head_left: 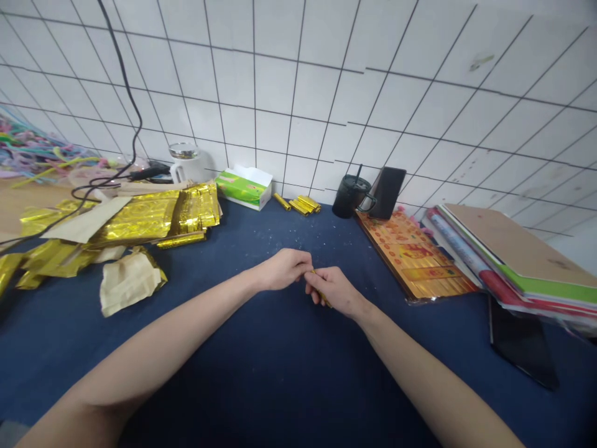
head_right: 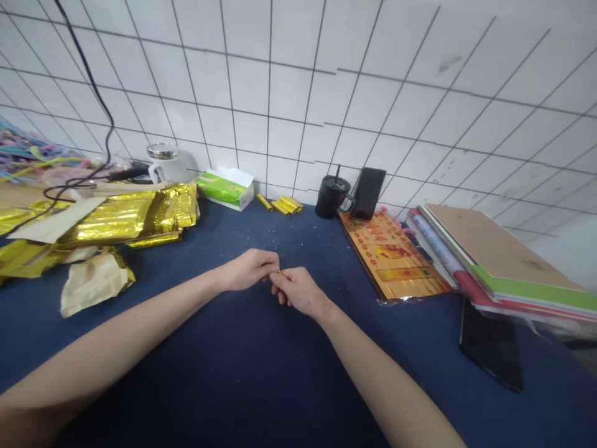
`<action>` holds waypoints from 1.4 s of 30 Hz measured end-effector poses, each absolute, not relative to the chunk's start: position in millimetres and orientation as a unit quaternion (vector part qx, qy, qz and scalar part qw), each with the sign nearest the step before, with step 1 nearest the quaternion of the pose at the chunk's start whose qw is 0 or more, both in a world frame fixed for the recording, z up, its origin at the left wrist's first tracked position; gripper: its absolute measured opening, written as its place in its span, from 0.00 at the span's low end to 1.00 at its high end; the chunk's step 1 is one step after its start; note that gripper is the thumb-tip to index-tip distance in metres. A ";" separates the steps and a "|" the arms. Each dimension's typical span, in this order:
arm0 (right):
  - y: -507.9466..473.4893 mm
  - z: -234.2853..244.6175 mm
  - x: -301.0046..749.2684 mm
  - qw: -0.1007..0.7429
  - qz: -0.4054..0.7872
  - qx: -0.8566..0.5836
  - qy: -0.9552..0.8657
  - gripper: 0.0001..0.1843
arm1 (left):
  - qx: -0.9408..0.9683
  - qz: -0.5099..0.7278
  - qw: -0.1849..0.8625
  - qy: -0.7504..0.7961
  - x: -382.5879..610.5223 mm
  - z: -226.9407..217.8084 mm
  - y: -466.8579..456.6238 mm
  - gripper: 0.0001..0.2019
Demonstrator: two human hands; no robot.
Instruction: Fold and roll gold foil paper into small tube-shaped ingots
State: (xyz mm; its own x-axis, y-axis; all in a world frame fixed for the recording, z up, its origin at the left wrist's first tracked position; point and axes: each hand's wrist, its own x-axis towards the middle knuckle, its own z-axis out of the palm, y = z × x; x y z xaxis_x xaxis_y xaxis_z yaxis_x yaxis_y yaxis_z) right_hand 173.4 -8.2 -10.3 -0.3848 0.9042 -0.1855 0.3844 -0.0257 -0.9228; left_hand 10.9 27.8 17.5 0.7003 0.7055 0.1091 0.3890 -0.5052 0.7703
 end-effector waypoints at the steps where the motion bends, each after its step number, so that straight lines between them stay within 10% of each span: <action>1: -8.5 -10.0 173.4 0.257 0.523 -0.497 -0.643 0.21 | 0.840 0.221 0.369 0.331 8.5 17.0 31.2 0.10; 16: -10.3 -16.0 171.2 0.305 0.285 -0.559 -0.716 0.22 | 0.730 0.260 0.522 0.356 -3.0 4.6 49.4 0.19; 42: -7.5 -17.5 171.8 0.429 0.507 -0.487 -0.567 0.29 | 0.490 0.441 0.651 0.376 -4.6 3.5 58.6 0.14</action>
State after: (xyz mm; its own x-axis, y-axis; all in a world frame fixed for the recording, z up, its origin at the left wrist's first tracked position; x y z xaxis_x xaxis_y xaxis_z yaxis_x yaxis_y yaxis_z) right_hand 171.8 -7.5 -17.5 -0.1585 0.9873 -0.0072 0.1170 0.0116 -0.9931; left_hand -4.6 58.6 3.5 0.3277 0.9431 -0.0573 -0.2061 0.1306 0.9698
